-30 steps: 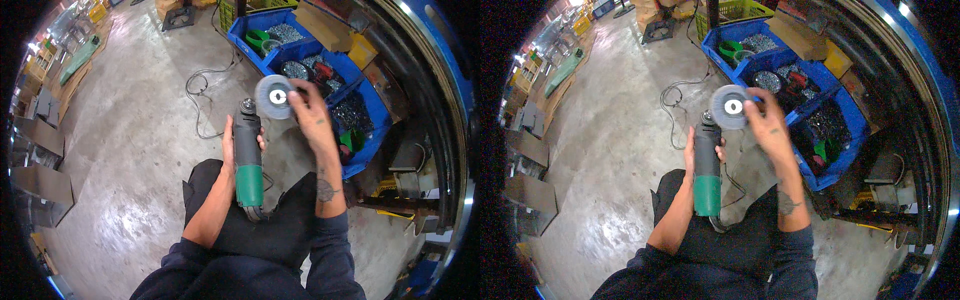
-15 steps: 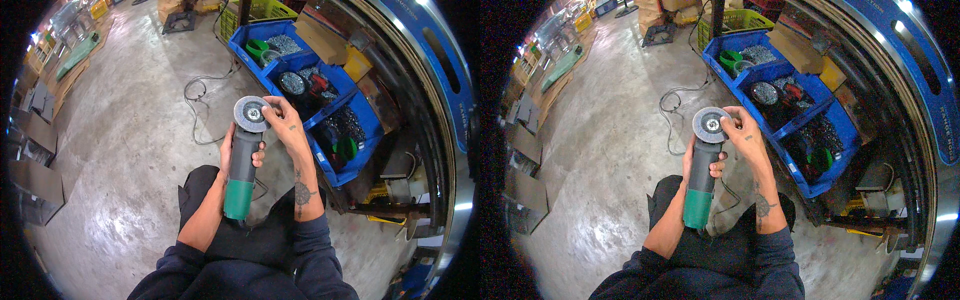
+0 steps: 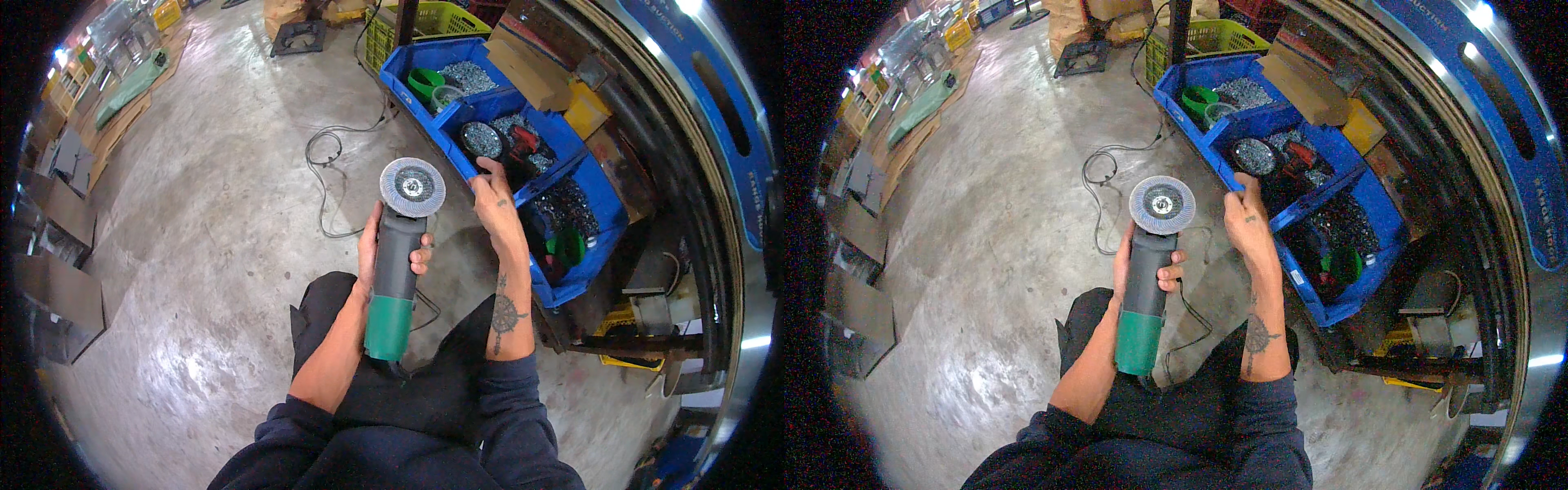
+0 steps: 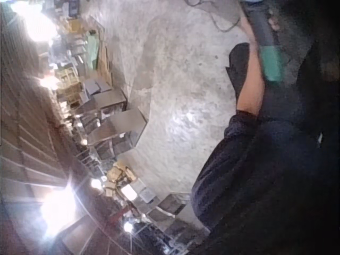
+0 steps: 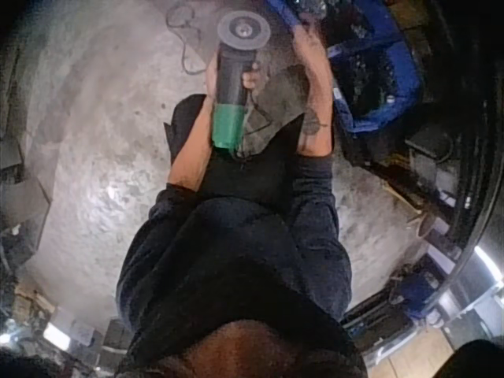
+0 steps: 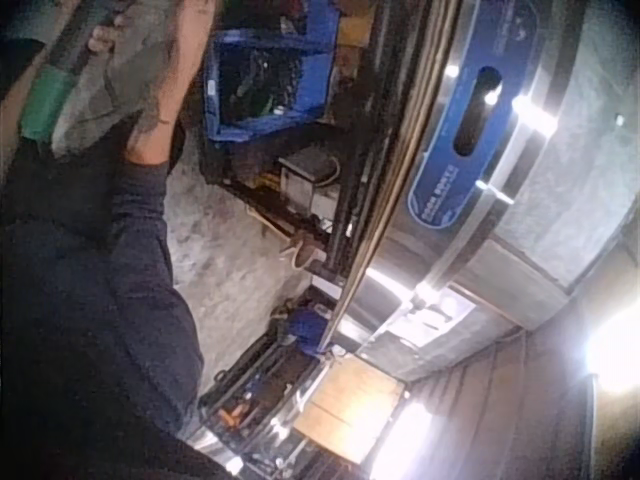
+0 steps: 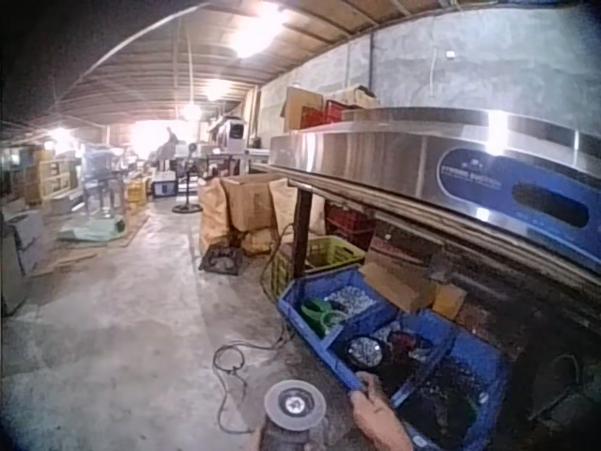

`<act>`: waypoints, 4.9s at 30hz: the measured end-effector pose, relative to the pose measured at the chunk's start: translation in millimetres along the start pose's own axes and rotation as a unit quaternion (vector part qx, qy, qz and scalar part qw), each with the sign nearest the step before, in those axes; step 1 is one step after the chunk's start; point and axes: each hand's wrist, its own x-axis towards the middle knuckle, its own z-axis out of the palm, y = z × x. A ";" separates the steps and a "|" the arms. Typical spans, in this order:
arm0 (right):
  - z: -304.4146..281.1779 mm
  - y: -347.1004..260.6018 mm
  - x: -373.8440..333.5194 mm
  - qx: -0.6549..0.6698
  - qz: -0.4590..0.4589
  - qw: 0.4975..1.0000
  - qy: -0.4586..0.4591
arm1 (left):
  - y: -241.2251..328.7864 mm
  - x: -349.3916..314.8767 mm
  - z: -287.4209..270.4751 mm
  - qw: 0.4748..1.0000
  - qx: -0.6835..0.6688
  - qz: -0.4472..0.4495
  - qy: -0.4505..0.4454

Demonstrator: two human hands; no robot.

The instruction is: The person selects and attaches a blue polishing disc to an angle grinder, then polishes the surface of a large stainless steel range hood. After polishing, the person removes the blue disc and attaches a wire brush disc to the grinder.

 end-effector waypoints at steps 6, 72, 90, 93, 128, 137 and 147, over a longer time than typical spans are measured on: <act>13.3 -59.1 -20.2 -0.086 -0.259 0.962 0.024 | 5.2 -8.6 -2.5 0.997 0.044 0.032 0.047; -9.9 -76.8 -39.9 -0.250 -0.313 0.912 -0.086 | -11.6 3.2 10.9 0.989 0.123 0.007 0.087; -9.1 -82.6 -45.3 -0.351 -0.294 0.888 -0.027 | -13.2 5.5 6.9 0.988 0.128 0.004 0.082; -9.8 -83.6 -43.6 -0.345 -0.290 0.893 0.019 | -12.6 7.3 6.6 0.984 0.162 0.013 0.076; 1.2 -90.6 -49.8 -0.401 -0.278 0.872 0.047 | -13.2 4.3 12.1 0.987 0.137 -0.004 0.087; -13.3 -92.8 -49.8 -0.289 -0.285 0.913 -0.027 | -14.3 1.8 11.9 0.989 0.134 -0.018 0.066; -18.6 -91.3 -47.0 -0.294 -0.300 0.907 0.001 | -14.0 5.2 12.9 0.990 0.110 -0.015 0.081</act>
